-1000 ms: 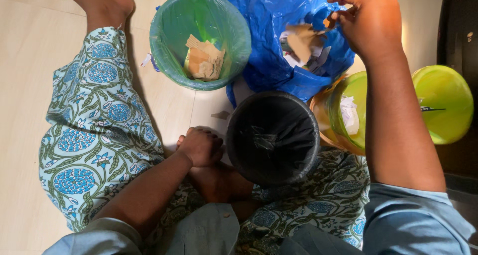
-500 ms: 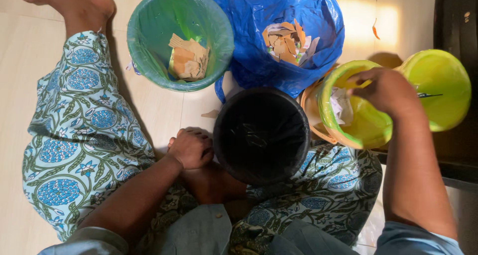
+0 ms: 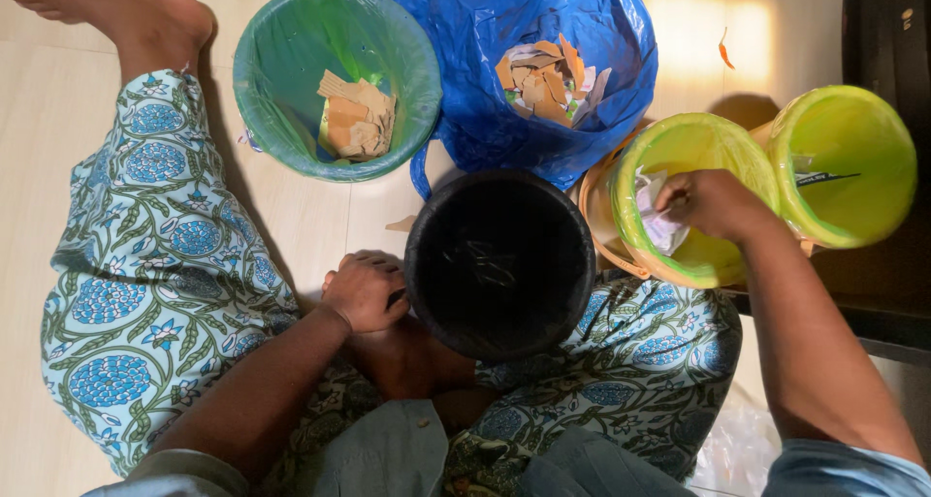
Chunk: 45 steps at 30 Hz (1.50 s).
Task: The person sits on the floor and sorts small pieces of paper and cardboard from a black bucket into several other containers. They pick up items by hand and place them into a green bucket, a blue bag, or two yellow buckets.
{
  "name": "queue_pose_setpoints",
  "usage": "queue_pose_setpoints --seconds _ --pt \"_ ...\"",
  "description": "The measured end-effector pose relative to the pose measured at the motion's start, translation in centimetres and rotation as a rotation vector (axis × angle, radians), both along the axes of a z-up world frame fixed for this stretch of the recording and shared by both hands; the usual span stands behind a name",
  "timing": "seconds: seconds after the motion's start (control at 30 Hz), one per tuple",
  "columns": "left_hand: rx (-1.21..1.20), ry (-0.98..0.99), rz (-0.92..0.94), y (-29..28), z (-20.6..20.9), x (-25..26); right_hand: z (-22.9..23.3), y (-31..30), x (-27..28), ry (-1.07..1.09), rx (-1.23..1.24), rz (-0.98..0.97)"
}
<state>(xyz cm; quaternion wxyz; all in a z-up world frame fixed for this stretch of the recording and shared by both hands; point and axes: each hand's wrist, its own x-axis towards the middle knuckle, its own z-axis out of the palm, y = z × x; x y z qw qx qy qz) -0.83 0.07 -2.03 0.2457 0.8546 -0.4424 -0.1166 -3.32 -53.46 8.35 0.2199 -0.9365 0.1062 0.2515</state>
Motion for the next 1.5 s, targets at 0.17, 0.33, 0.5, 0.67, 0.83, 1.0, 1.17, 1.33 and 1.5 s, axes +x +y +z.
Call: queue_pose_setpoints --seconds 0.17,0.33,0.5,0.67,0.83,1.0,1.17,1.33,1.5 --pt "0.082 0.042 0.005 0.0 0.3 0.0 8.2 -2.4 -0.6 -0.188 -0.038 -0.109" --pt "0.055 0.049 -0.003 0.2 0.5 0.2 12.7 -5.5 0.6 -0.318 -0.067 -0.004" --pt "0.125 0.068 -0.017 0.3 0.3 0.3 15.3 -7.1 5.6 -0.339 0.139 0.087" --pt "0.143 0.082 -0.009 0.2 0.5 0.3 18.0 -1.9 11.4 -0.44 0.363 0.152" --pt "0.183 0.062 0.0 0.3 0.7 0.5 19.2 8.0 15.0 -0.413 -0.108 0.205" --pt "0.258 0.141 -0.016 0.3 0.9 0.7 19.4 11.0 15.5 -0.448 0.088 0.169" --pt "0.289 0.165 -0.005 0.0 1.1 0.8 15.9 1.2 14.5 -0.521 0.13 0.063" --pt "0.216 0.123 0.01 0.4 0.9 0.4 9.7 -15.4 12.1 -0.457 0.044 -0.074" --pt "0.194 0.07 -0.008 0.0 0.0 0.3 4.7 -25.8 3.2 -0.355 -0.193 -0.222"
